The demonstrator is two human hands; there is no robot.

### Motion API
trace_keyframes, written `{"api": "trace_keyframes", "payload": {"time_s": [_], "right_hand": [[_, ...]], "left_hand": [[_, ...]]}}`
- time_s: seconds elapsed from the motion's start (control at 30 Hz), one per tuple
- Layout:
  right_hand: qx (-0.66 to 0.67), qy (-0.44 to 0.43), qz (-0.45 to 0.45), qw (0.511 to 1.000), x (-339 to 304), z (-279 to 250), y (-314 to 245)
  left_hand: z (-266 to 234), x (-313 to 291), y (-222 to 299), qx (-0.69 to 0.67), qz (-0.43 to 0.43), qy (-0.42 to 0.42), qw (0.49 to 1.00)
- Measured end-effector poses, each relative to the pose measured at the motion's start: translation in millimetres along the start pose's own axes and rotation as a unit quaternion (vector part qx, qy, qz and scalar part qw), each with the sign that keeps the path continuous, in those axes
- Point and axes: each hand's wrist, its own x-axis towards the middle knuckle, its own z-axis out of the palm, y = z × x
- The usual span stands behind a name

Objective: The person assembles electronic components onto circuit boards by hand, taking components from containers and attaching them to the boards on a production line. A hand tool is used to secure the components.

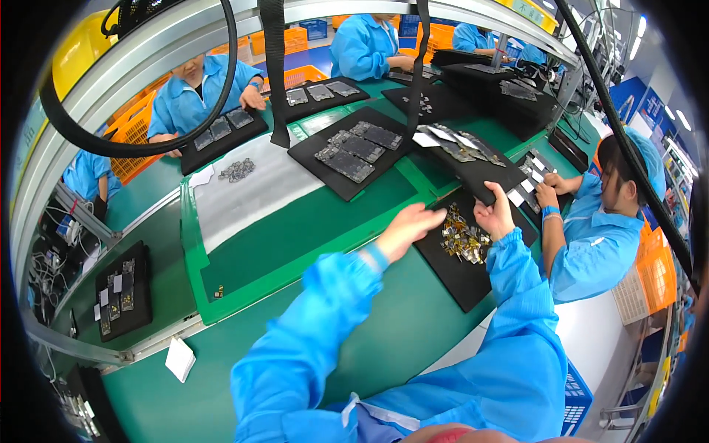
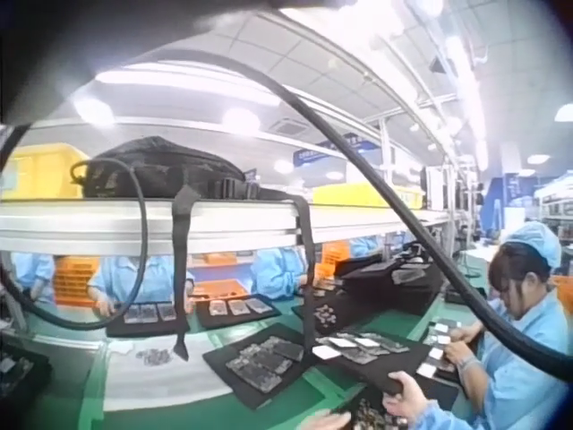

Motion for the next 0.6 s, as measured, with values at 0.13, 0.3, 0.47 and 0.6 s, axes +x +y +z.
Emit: {"api": "trace_keyframes", "payload": {"time_s": [0.13,0.3,0.47,0.6], "right_hand": [[-0.046,0.044,-0.002,0.998,-52,13,38],[-0.021,-0.035,0.056,0.998,-74,-2,49],[0.065,0.074,-0.082,0.992,-33,-77,0],[0.046,0.056,-0.105,0.992,-57,-37,-7]], "left_hand": [[20,63,-5,-0.175,0.000,0.020,0.984],[6,74,-34,-0.249,0.050,0.109,0.961],[10,30,-22,-0.240,0.075,0.096,0.963],[-22,-28,-23,-0.226,0.109,0.097,0.963]]}}
